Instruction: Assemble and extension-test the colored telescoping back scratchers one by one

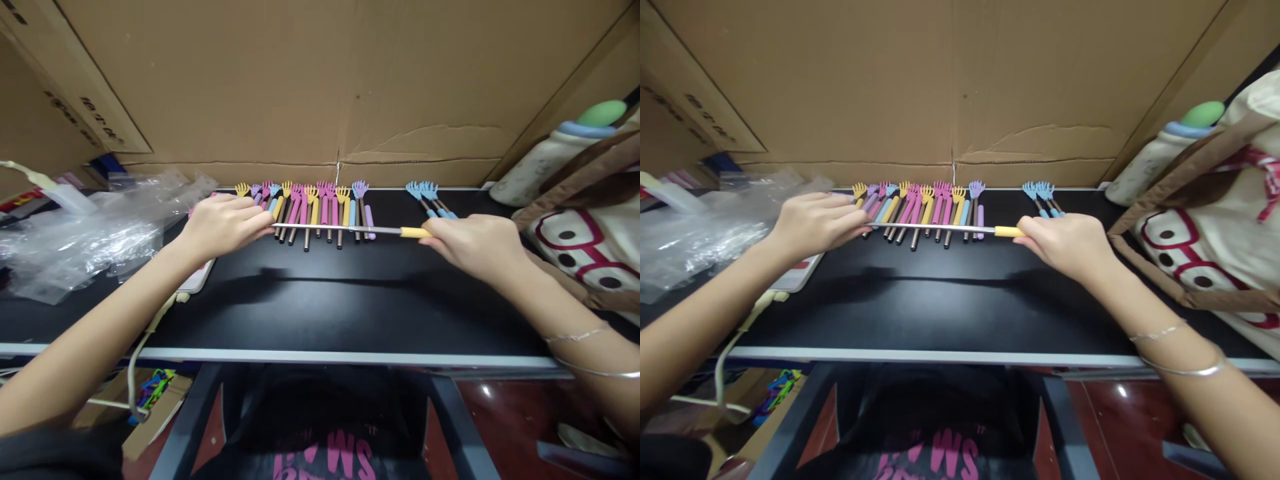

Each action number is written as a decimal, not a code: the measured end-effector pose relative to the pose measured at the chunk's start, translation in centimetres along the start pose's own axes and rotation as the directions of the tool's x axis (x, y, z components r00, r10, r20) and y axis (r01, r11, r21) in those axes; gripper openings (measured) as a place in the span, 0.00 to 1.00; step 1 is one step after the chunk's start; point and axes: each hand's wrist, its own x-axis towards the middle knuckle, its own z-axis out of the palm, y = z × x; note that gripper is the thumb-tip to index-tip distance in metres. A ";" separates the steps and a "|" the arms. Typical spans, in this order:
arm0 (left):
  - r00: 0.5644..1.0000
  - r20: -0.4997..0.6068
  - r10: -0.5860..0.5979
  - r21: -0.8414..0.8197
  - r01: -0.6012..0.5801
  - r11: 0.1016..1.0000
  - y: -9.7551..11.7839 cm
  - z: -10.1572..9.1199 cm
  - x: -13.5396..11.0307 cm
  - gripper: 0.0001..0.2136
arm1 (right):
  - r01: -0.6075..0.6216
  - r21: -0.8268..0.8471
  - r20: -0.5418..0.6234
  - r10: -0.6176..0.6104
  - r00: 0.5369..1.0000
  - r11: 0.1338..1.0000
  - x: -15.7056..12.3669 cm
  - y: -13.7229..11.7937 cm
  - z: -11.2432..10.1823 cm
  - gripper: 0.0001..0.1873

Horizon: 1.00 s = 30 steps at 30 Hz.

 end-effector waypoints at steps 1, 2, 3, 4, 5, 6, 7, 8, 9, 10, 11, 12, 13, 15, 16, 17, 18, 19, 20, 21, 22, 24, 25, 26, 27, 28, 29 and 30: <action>1.000 0.012 -0.015 -0.015 0.015 1.000 -0.2 -0.1 -0.3 0.21 | -0.002 0.018 0.002 0.002 1.000 1.000 -0.2 0.3 -0.1 0.30; 1.000 0.016 -0.027 -0.021 0.027 0.999 -0.3 -0.2 -0.5 0.21 | -0.003 0.027 -0.003 0.004 1.000 1.000 -0.4 0.4 -0.2 0.31; 0.999 0.015 -0.034 -0.022 0.035 0.999 -0.4 -0.3 -0.7 0.21 | -0.004 0.023 -0.009 0.005 1.000 1.000 -0.4 0.5 -0.3 0.31; 0.999 0.009 -0.040 -0.018 0.041 0.999 -0.4 -0.5 -0.8 0.21 | -0.004 0.010 -0.014 0.004 1.000 1.000 -0.4 0.5 -0.5 0.32; 0.999 -0.003 -0.048 -0.009 0.048 0.999 -0.6 -0.7 -0.9 0.21 | -0.004 -0.012 -0.017 0.004 1.000 1.000 -0.4 0.7 -0.7 0.32; 0.998 -0.016 -0.056 0.004 0.056 0.998 -0.9 -0.9 -1.1 0.21 | -0.008 -0.044 -0.020 0.007 1.000 0.999 -0.5 1.0 -0.9 0.33; 0.997 -0.034 -0.064 0.020 0.064 0.998 -1.3 -1.0 -1.4 0.20 | -0.014 -0.081 -0.019 0.013 1.000 0.997 -0.6 1.5 -1.0 0.34; 0.996 -0.052 -0.067 0.039 0.069 0.997 -1.9 -1.1 -1.8 0.19 | -0.023 -0.117 -0.018 0.021 1.000 0.993 -0.8 2.2 -1.1 0.35; 0.996 -0.071 -0.061 0.062 0.066 0.996 -2.5 -1.1 -2.2 0.18 | -0.035 -0.152 -0.020 0.032 0.999 0.988 -1.1 3.0 -1.0 0.36; 0.995 -0.090 -0.047 0.091 0.055 0.994 -3.2 -1.0 -2.7 0.17 | -0.042 -0.183 -0.012 0.040 0.999 0.982 -1.4 3.9 -0.9 0.37; 0.994 -0.112 -0.015 0.130 0.029 0.991 -3.8 -0.8 -3.2 0.16 | -0.044 -0.214 -0.013 0.042 0.999 0.976 -1.8 4.8 -0.7 0.38; 0.990 -0.140 0.029 0.187 -0.003 0.982 -4.5 -0.6 -3.6 0.15 | -0.038 -0.247 -0.023 0.033 0.999 0.968 -2.3 5.8 -0.4 0.39; 0.983 -0.168 0.076 0.261 -0.030 0.965 -5.1 -0.4 -4.0 0.15 | -0.031 -0.274 -0.045 0.019 0.999 0.961 -2.7 6.7 -0.2 0.40; 0.956 -0.224 0.188 0.406 -0.084 0.910 -6.1 0.1 -4.5 0.14 | -0.011 -0.326 -0.121 -0.031 0.992 0.945 -3.5 8.2 0.3 0.40; 0.941 -0.241 0.238 0.463 -0.104 0.880 -6.5 0.2 -4.7 0.14 | 0.009 -0.348 -0.145 -0.063 0.987 0.937 -3.9 8.8 0.4 0.39; 0.927 -0.252 0.280 0.507 -0.120 0.854 -6.8 0.3 -4.8 0.13 | 0.029 -0.367 -0.161 -0.094 0.982 0.930 -4.2 9.3 0.5 0.37; 0.915 -0.257 0.312 0.537 -0.133 0.833 -7.1 0.3 -4.8 0.13 | 0.048 -0.380 -0.165 -0.119 0.979 0.924 -4.5 9.6 0.5 0.35; 0.904 -0.262 0.337 0.558 -0.142 0.818 -7.3 0.4 -4.8 0.13 | 0.065 -0.388 -0.166 -0.139 0.976 0.919 -4.8 9.8 0.5 0.33; 0.897 -0.266 0.353 0.572 -0.148 0.807 -7.5 0.4 -4.9 0.13 | 0.077 -0.389 -0.163 -0.151 0.975 0.918 -4.9 9.9 0.4 0.31; 0.893 -0.268 0.362 0.581 -0.150 0.800 -7.6 0.4 -4.9 0.13 | 0.085 -0.384 -0.160 -0.157 0.975 0.919 -5.1 10.0 0.4 0.30; 0.891 -0.269 0.366 0.583 -0.151 0.798 -7.7 0.4 -4.9 0.12 | 0.087 -0.375 -0.155 -0.155 0.976 0.923 -5.2 10.0 0.3 0.28; 0.900 -0.260 0.350 0.574 -0.147 0.805 -8.0 0.5 -5.1 0.12 | 0.081 -0.352 -0.135 -0.137 0.981 0.932 -5.3 10.0 0.2 0.26; 0.911 -0.251 0.327 0.561 -0.138 0.816 -8.2 0.5 -5.3 0.12 | 0.073 -0.341 -0.117 -0.119 0.986 0.937 -5.4 10.1 0.2 0.25; 0.925 -0.241 0.294 0.541 -0.123 0.832 -8.4 0.6 -5.6 0.12 | 0.059 -0.333 -0.091 -0.094 0.991 0.941 -5.5 10.2 0.2 0.24; 0.941 -0.228 0.250 0.515 -0.102 0.851 -8.7 0.7 -5.9 0.12 | 0.033 -0.334 -0.068 -0.059 0.996 0.942 -5.7 10.4 0.2 0.22; 0.957 -0.215 0.197 0.485 -0.070 0.872 -9.1 0.7 -6.3 0.12 | 0.000 -0.345 -0.046 -0.017 0.999 0.939 -5.9 10.7 0.2 0.22; 0.970 -0.202 0.136 0.452 -0.031 0.891 -9.4 0.8 -6.7 0.13 | -0.034 -0.359 -0.033 0.024 0.999 0.933 -6.2 11.0 0.2 0.21; 0.979 -0.189 0.075 0.420 0.011 0.908 -9.8 0.8 -7.1 0.14 | -0.070 -0.375 -0.027 0.064 0.998 0.924 -6.5 11.4 0.3 0.22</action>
